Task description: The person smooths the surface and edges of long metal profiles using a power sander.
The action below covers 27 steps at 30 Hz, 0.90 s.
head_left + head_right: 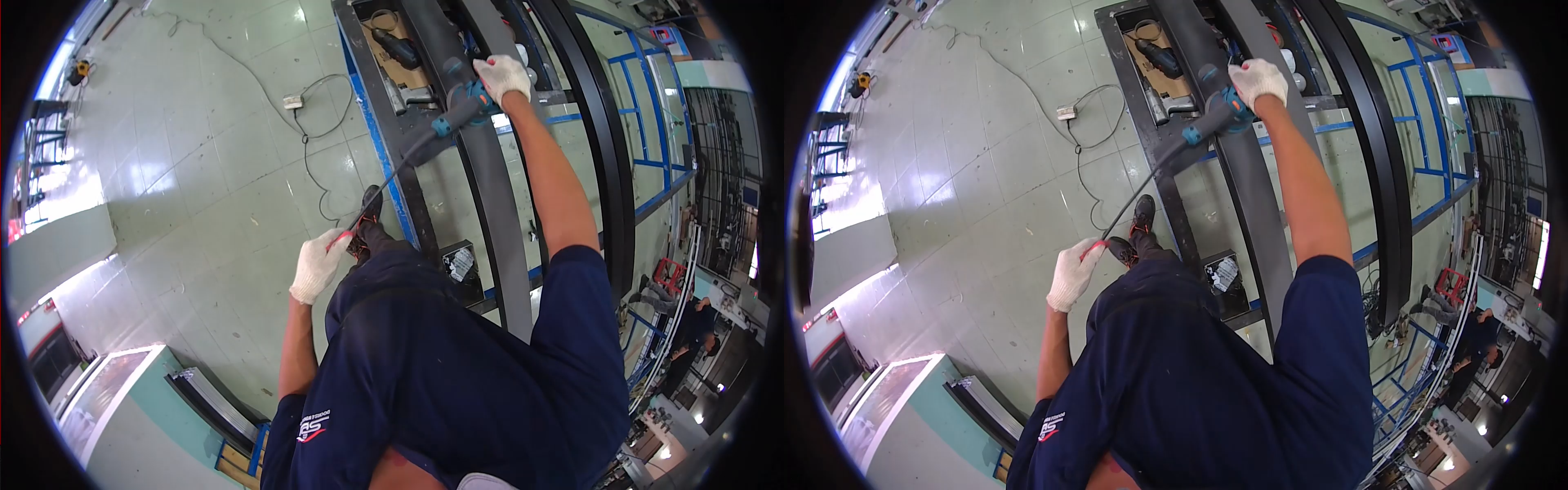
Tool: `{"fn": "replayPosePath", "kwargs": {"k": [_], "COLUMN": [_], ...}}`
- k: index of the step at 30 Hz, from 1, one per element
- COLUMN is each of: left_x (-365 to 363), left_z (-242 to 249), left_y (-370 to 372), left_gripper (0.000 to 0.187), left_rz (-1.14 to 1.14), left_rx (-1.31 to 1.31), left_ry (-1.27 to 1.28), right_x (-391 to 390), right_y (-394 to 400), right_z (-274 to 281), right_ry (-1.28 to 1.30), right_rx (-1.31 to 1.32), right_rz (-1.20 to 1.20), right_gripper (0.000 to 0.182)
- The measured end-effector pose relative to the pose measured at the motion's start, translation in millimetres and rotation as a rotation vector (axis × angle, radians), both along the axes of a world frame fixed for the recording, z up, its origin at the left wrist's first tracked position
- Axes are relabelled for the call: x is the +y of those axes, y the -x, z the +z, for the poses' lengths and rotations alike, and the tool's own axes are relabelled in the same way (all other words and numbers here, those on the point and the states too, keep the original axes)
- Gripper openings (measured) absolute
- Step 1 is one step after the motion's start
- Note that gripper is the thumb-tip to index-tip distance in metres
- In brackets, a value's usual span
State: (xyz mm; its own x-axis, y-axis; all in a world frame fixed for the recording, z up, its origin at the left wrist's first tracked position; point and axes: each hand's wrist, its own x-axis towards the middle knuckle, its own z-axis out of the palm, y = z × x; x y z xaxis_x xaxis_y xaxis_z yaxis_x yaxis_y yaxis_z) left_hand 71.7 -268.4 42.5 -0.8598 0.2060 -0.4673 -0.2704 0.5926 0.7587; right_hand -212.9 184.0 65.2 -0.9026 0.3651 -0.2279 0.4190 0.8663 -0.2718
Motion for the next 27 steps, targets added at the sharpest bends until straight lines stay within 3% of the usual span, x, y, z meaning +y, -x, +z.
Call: {"fn": "replayPosePath", "kwargs": {"k": [7,19,24,27], "left_x": [-63,-43,-52,-62], "left_z": [-31,-42,-52,-54], "left_y": [-23,-28,-44,-47], "left_gripper": [0.037,0.033,0.033,0.033], "left_rz": [-0.145,-0.395,-0.376,-0.290], "left_rx": [-0.105,-0.086,-0.084,-0.108], "left_ry": [-0.048,-0.178,-0.207,-0.170], "right_x": [21,68,62,54], "right_y": [-132,-383,-397,-357], "right_z": [-9,-6,-7,-12], "right_ry": [-0.101,-0.107,-0.096,-0.133], "right_rx": [0.029,0.019,-0.018,-0.011], "right_rz": [-0.064,-0.469,-0.527,-0.415], "right_gripper": [0.048,0.051,0.048,0.046]}}
